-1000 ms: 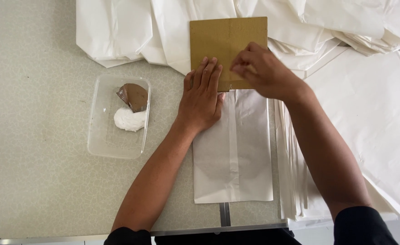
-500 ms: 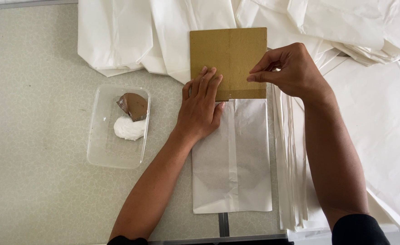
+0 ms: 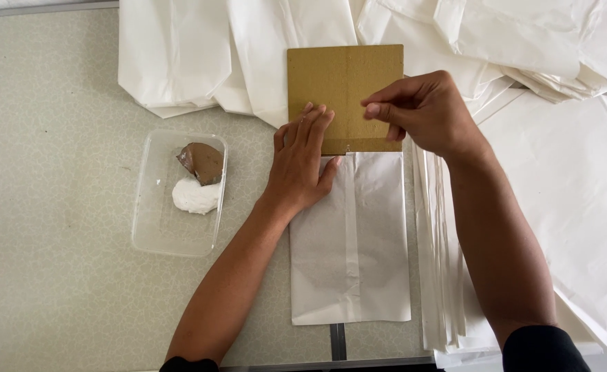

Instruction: Manually folding and gluing paper to create a paper bag using a cardboard template.

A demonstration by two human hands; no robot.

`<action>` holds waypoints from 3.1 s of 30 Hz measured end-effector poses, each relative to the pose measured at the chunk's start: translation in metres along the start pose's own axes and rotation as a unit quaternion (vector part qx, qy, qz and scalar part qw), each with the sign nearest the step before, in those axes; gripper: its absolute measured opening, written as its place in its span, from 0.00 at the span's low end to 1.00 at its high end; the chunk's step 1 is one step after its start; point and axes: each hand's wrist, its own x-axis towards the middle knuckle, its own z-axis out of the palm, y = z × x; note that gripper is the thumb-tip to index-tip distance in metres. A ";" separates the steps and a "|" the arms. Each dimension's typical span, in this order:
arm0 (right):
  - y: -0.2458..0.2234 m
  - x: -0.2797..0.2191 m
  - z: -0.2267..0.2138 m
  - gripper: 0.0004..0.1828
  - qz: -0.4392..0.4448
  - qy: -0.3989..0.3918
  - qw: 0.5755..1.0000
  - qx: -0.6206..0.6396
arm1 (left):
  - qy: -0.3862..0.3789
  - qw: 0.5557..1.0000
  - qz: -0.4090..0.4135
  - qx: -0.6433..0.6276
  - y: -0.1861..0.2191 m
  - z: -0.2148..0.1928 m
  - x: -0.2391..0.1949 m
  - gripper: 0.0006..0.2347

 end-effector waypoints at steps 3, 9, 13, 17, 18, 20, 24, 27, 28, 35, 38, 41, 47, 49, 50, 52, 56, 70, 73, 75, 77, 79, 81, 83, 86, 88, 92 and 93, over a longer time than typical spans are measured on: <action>-0.023 -0.005 0.018 0.07 0.027 -0.026 0.999 0.035 | -0.006 0.999 -0.035 -0.011 -0.004 0.002 0.002 0.26; -0.036 -0.007 0.024 0.19 0.017 -0.184 0.978 0.095 | 0.019 0.892 0.002 -0.451 0.003 -0.024 0.010 0.16; -0.027 -0.007 0.022 0.19 0.041 -0.213 0.960 0.177 | -0.005 0.834 0.014 -0.551 0.022 -0.043 0.010 0.19; -0.024 -0.009 0.028 0.24 0.028 -0.233 0.961 0.147 | 0.052 0.883 -0.027 -0.466 0.034 -0.043 0.006 0.17; -0.021 -0.009 0.029 0.28 0.009 -0.229 0.967 0.113 | 0.088 0.900 -0.017 -0.426 0.036 -0.041 0.005 0.21; -0.020 -0.009 0.035 0.29 0.008 -0.202 0.975 0.088 | 0.104 0.892 -0.014 -0.440 0.039 -0.037 0.004 0.17; -0.030 -0.015 0.038 0.39 0.000 -0.148 0.989 0.028 | 0.070 0.797 -0.012 -0.600 0.031 -0.024 0.001 0.09; -0.038 -0.017 0.044 0.35 0.011 -0.156 0.988 0.004 | 0.035 0.776 -0.016 -0.629 0.031 -0.038 0.003 0.09; -0.043 -0.018 0.045 0.35 0.011 -0.157 0.988 0.003 | 0.035 0.776 -0.015 -0.630 0.031 -0.039 0.003 0.09; -0.053 -0.021 0.046 0.34 -0.029 -0.067 0.987 -0.141 | 0.052 0.856 -0.064 -0.510 0.036 -0.066 0.008 0.05; -0.056 -0.022 0.047 0.33 -0.050 -0.046 0.981 -0.181 | 0.060 0.869 -0.097 -0.481 0.041 -0.068 0.009 0.04; -0.067 -0.023 0.047 0.35 -0.042 -0.047 0.972 -0.228 | 0.054 0.835 -0.121 -0.534 0.038 -0.063 0.013 0.08; -0.071 -0.027 0.043 0.37 -0.012 -0.041 0.962 -0.270 | 0.019 0.816 -0.119 -0.565 0.035 -0.053 0.013 0.06; -0.072 -0.028 0.041 0.37 -0.012 -0.039 0.961 -0.272 | 0.015 0.852 -0.139 -0.505 0.036 -0.051 0.012 0.05; -0.073 -0.028 0.040 0.36 -0.011 -0.048 0.959 -0.279 | 0.000 0.829 -0.141 -0.541 0.035 -0.049 0.011 0.06; -0.076 -0.026 0.035 0.35 -0.012 -0.056 0.957 -0.284 | -0.013 0.807 -0.141 -0.574 0.031 -0.045 0.011 0.09; -0.069 -0.022 0.013 0.29 -0.011 -0.080 0.954 -0.290 | 0.043 0.862 -0.141 -0.485 0.017 -0.036 0.011 0.05; -0.033 0.003 -0.022 0.15 0.161 -0.013 0.936 -0.312 | 0.136 0.953 -0.172 -0.209 -0.001 -0.022 0.006 0.28; -0.028 0.003 -0.020 0.32 0.145 -0.006 0.935 -0.324 | 0.091 0.978 -0.156 -0.100 0.008 -0.036 0.008 0.31; -0.032 0.005 -0.011 0.42 0.173 0.006 0.947 -0.272 | 0.089 0.974 -0.162 -0.134 0.007 -0.038 0.008 0.37; -0.030 0.007 -0.010 0.47 0.181 0.018 0.953 -0.242 | 0.099 0.968 -0.174 -0.153 -0.004 -0.028 0.005 0.40; -0.031 0.009 -0.008 0.54 0.188 0.030 0.959 -0.211 | 0.110 0.961 -0.187 -0.171 -0.012 -0.020 0.003 0.44; -0.034 0.009 -0.006 0.55 0.250 0.044 0.931 -0.261 | 0.120 0.958 -0.198 -0.167 -0.018 -0.012 0.003 0.45; -0.038 0.011 -0.008 0.30 0.251 0.053 0.947 -0.192 | 0.121 0.949 -0.218 -0.194 -0.012 -0.021 0.008 0.39; -0.054 0.006 -0.013 0.38 0.235 0.049 0.966 -0.092 | 0.142 0.934 -0.222 -0.243 -0.006 -0.031 0.011 0.29; -0.058 0.000 -0.018 0.64 0.221 0.035 0.973 -0.063 | 0.162 0.928 -0.207 -0.265 -0.004 -0.036 0.010 0.24; -0.046 -0.002 -0.032 0.50 0.204 0.026 0.977 -0.048 | 0.142 0.913 -0.235 -0.301 -0.003 -0.042 0.013 0.13; -0.042 -0.002 -0.034 0.49 0.197 0.022 0.979 -0.052 | 0.127 0.911 -0.245 -0.305 -0.003 -0.042 0.012 0.16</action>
